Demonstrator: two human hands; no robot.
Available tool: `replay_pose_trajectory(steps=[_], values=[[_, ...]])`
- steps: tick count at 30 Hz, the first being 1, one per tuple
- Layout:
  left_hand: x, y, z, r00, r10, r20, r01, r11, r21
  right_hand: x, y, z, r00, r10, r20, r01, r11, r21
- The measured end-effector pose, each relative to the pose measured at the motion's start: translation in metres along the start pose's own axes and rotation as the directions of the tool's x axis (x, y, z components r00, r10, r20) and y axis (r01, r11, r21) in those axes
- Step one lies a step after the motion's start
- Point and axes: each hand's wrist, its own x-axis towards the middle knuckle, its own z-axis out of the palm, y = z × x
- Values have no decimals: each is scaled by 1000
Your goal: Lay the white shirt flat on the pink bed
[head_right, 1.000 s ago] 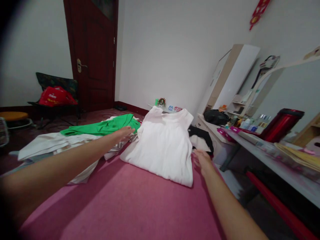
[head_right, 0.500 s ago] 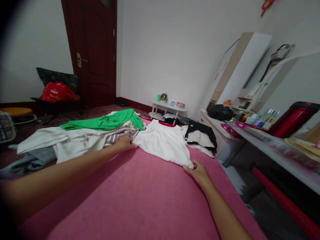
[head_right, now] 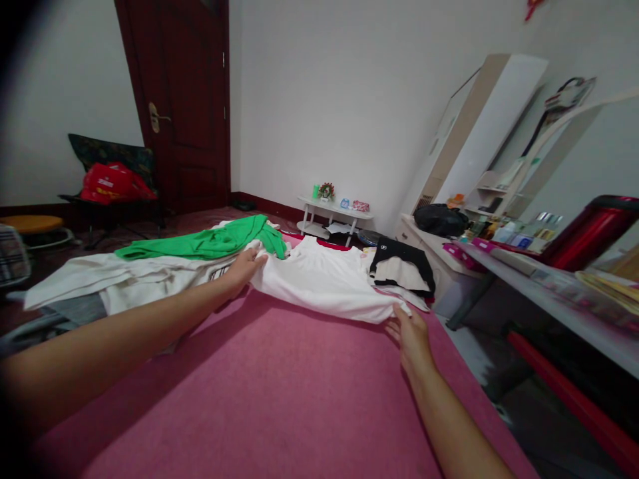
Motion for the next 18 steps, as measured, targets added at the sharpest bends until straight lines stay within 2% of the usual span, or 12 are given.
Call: replay_pose_trajectory(steps=[2, 4, 5, 7, 9, 11, 13, 18], values=[[-8, -3, -1, 993, -102, 54, 97, 991, 87, -4, 7, -3, 994, 108, 18, -109, 993, 49], [-17, -9, -5, 987, -121, 105, 102, 980, 173, -10, 13, -8, 987, 162, 14, -162, 986, 42], [-21, -12, -8, 986, -99, 133, 64, 968, 244, -13, 14, -11, 986, 168, 6, -168, 986, 13], [-29, -17, -17, 977, 9, 211, -99, 902, 421, -20, 14, -18, 986, 168, 7, -167, 984, -70], [-34, -20, -26, 936, 86, 342, -275, 784, 556, -25, 12, -27, 982, 179, 60, -169, 975, -147], [-38, -21, -33, 882, 58, 468, -361, 723, 589, -30, 9, -34, 974, 192, 118, -163, 963, -216], [-41, -21, -37, 834, 34, 550, -411, 703, 580, -34, 7, -38, 971, 190, 146, -142, 948, -286], [-47, -22, -40, 789, 112, 605, -518, 651, 555, -43, 4, -35, 979, 182, 88, -136, 916, -377]])
